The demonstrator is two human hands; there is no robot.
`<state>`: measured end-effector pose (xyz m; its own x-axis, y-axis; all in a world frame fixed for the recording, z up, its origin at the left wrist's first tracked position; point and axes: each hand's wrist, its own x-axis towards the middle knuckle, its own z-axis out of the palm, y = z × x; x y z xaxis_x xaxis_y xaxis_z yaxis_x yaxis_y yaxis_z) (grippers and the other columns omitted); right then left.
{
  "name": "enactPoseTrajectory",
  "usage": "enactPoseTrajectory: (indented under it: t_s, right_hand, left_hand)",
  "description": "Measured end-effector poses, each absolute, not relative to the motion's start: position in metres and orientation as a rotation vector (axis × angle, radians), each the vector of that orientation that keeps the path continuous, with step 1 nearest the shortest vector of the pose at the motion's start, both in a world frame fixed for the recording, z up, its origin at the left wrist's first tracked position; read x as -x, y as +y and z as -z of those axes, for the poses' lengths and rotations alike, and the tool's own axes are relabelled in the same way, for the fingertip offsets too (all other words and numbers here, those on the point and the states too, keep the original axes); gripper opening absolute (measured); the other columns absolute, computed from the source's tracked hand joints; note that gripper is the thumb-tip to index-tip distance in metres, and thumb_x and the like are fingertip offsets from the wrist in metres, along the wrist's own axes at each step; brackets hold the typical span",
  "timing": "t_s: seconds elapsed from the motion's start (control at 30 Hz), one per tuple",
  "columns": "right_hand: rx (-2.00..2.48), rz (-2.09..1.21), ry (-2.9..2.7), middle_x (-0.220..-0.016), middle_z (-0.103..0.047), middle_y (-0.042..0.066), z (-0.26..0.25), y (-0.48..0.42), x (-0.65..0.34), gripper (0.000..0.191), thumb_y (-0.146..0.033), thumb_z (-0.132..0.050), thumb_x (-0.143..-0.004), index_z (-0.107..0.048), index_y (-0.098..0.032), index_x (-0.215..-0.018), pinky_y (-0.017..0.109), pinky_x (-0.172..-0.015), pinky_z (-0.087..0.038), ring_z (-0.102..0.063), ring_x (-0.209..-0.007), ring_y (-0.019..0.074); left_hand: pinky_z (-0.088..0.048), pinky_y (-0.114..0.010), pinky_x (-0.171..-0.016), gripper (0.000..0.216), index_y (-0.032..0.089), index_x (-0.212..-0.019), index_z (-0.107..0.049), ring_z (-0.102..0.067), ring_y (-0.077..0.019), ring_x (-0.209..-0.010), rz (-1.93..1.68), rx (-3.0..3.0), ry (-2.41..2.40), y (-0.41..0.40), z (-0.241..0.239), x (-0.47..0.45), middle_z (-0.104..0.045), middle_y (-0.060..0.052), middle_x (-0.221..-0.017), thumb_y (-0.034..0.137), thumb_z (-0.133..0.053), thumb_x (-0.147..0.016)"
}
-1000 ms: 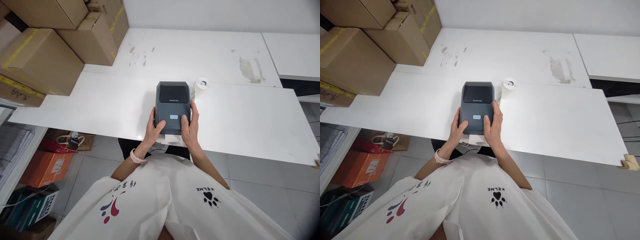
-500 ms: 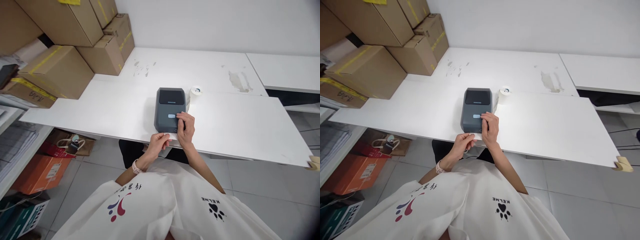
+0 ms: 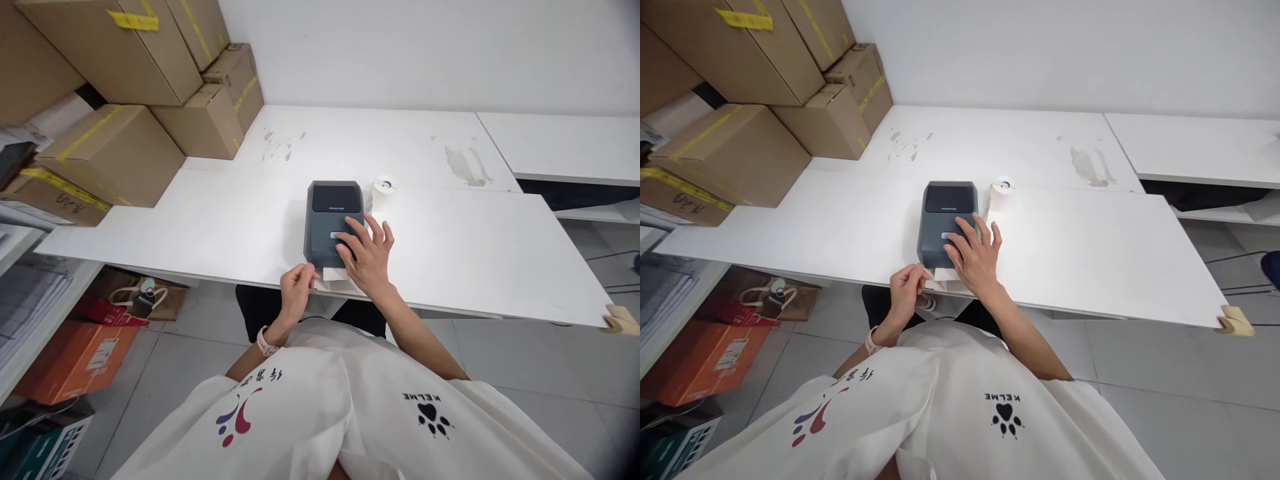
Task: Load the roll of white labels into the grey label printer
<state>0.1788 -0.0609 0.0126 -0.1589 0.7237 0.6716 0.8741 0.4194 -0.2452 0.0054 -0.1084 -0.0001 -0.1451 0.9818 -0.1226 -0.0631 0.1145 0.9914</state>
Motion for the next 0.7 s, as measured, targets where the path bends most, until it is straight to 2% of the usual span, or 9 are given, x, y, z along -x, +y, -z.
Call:
enactPoseTrajectory:
  t_s: [0.13, 0.2, 0.33, 0.47, 0.57, 0.7]
  right_hand:
    - [1.328, 0.059, -1.908, -0.155, -0.054, 0.009, 0.000, -0.069, -0.184, 0.030, -0.041, -0.048, -0.106, -0.063, -0.029, -0.129, 0.055, -0.121, -0.031, -0.038, -0.153, 0.0321]
    - [1.283, -0.047, -1.881, -0.163, -0.042, 0.013, 0.006, -0.074, -0.188, 0.043, -0.046, -0.046, -0.105, -0.051, -0.028, -0.144, 0.057, -0.119, -0.036, -0.034, -0.155, 0.0339]
    - [1.163, -0.097, -1.823, -0.171, -0.026, 0.015, -0.003, -0.071, -0.193, 0.066, -0.058, -0.038, -0.104, -0.023, -0.031, -0.162, 0.064, -0.120, -0.035, -0.030, -0.157, 0.0369]
    - [1.085, -0.040, -1.766, -0.171, -0.025, 0.013, -0.042, -0.037, -0.191, 0.069, -0.066, -0.024, -0.104, -0.017, -0.034, -0.164, 0.067, -0.121, -0.033, -0.027, -0.159, 0.0378]
    - [1.077, -0.017, -1.729, -0.170, -0.025, 0.012, -0.072, 0.008, -0.191, 0.070, -0.068, -0.015, -0.104, -0.011, -0.034, -0.165, 0.067, -0.121, -0.035, -0.030, -0.158, 0.0374]
    - [1.054, -0.022, -1.712, -0.167, -0.026, 0.009, -0.095, 0.085, -0.198, 0.063, -0.062, -0.010, -0.107, -0.001, -0.039, -0.166, 0.060, -0.122, -0.037, -0.037, -0.155, 0.0318]
  left_hand:
    - [-0.040, -0.023, -0.056, 0.027, 0.020, -0.075, -0.070, -0.048, -0.0099, -0.059, -1.537, -1.018, 1.372, -0.093, -0.006, 0.002, -0.058, 0.001, -0.066, 0.038, -0.060, -0.092]
    - [-0.044, -0.023, -0.060, 0.023, 0.021, -0.087, -0.073, -0.053, -0.0107, -0.065, -1.571, -0.994, 1.395, -0.086, -0.005, 0.006, -0.065, -0.001, -0.078, 0.039, -0.060, -0.092]
    - [-0.049, -0.024, -0.067, 0.022, 0.021, -0.100, -0.071, -0.061, -0.0130, -0.077, -1.518, -0.984, 1.460, -0.074, 0.001, 0.015, -0.070, -0.004, -0.093, 0.039, -0.060, -0.091]
    - [-0.053, -0.027, -0.079, 0.026, 0.022, -0.110, -0.067, -0.066, -0.0173, -0.099, -1.370, -1.118, 1.495, -0.052, 0.001, 0.017, -0.071, -0.009, -0.115, 0.038, -0.060, -0.090]
    - [-0.053, -0.031, -0.090, 0.037, 0.022, -0.121, -0.062, -0.064, -0.0208, -0.114, -1.265, -1.220, 1.489, -0.030, -0.003, 0.012, -0.066, -0.012, -0.134, 0.037, -0.063, -0.088]
    - [-0.054, -0.036, -0.091, 0.056, 0.023, -0.136, -0.054, -0.060, -0.0280, -0.126, -1.076, -1.311, 1.496, -0.006, -0.009, 0.004, -0.059, -0.015, -0.144, 0.044, -0.067, -0.086]
